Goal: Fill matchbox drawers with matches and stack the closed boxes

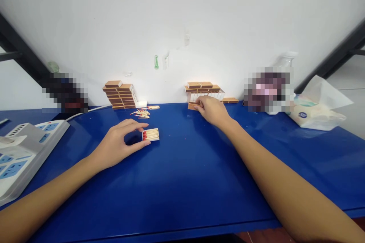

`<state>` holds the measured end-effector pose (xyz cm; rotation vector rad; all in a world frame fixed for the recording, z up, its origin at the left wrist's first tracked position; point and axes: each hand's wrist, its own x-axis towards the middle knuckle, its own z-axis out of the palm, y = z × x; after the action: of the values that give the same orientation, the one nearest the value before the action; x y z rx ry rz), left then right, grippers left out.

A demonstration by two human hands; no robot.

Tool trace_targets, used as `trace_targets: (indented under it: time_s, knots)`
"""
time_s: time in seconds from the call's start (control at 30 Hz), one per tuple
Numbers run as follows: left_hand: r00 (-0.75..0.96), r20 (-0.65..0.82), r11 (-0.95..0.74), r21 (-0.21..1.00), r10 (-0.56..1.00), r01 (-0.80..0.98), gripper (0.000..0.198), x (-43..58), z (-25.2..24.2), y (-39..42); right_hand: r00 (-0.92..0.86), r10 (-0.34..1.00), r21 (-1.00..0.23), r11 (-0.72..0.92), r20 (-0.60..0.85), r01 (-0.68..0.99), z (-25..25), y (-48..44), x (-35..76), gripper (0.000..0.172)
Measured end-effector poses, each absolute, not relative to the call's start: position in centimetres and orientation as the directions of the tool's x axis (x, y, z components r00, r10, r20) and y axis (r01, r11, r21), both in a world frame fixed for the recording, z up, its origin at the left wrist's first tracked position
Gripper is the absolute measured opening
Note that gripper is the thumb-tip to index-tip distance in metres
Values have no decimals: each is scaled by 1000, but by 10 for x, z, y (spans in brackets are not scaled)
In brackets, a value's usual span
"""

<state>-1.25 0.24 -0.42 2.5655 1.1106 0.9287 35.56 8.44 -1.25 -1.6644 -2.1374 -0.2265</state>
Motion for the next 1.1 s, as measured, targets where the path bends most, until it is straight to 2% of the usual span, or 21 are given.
trace_targets:
  time_s: [0.4,0.6,0.67,0.73,0.87,0.97,1.1]
  knots:
    - [532,444,-690,384,721,614,42,-12,-4,2,-194,842,-78,268,504,960,-16,88,360,10]
    - [534,447,-693,381,717,612,41,-13,-5,3,-198,835,-99,286,514,953,-1,83,366,11]
    - [535,452,-697,379,714,609,42,-13,-5,3,-103,819,-122,206,564,971,10,80,377,16]
    - [541,449,-700,377,711,607,41,-13,-5,3,93,786,-185,28,611,982,16,80,391,23]
    - [553,442,-706,377,706,600,41,-11,-6,2,390,784,-293,-275,483,916,10,88,419,32]
    - [558,443,-711,376,701,595,42,-11,-6,1,426,820,-273,-341,383,900,-1,97,430,40]
    - [551,439,-703,386,709,597,41,-11,-6,1,416,845,-272,-336,336,902,-6,103,435,42]
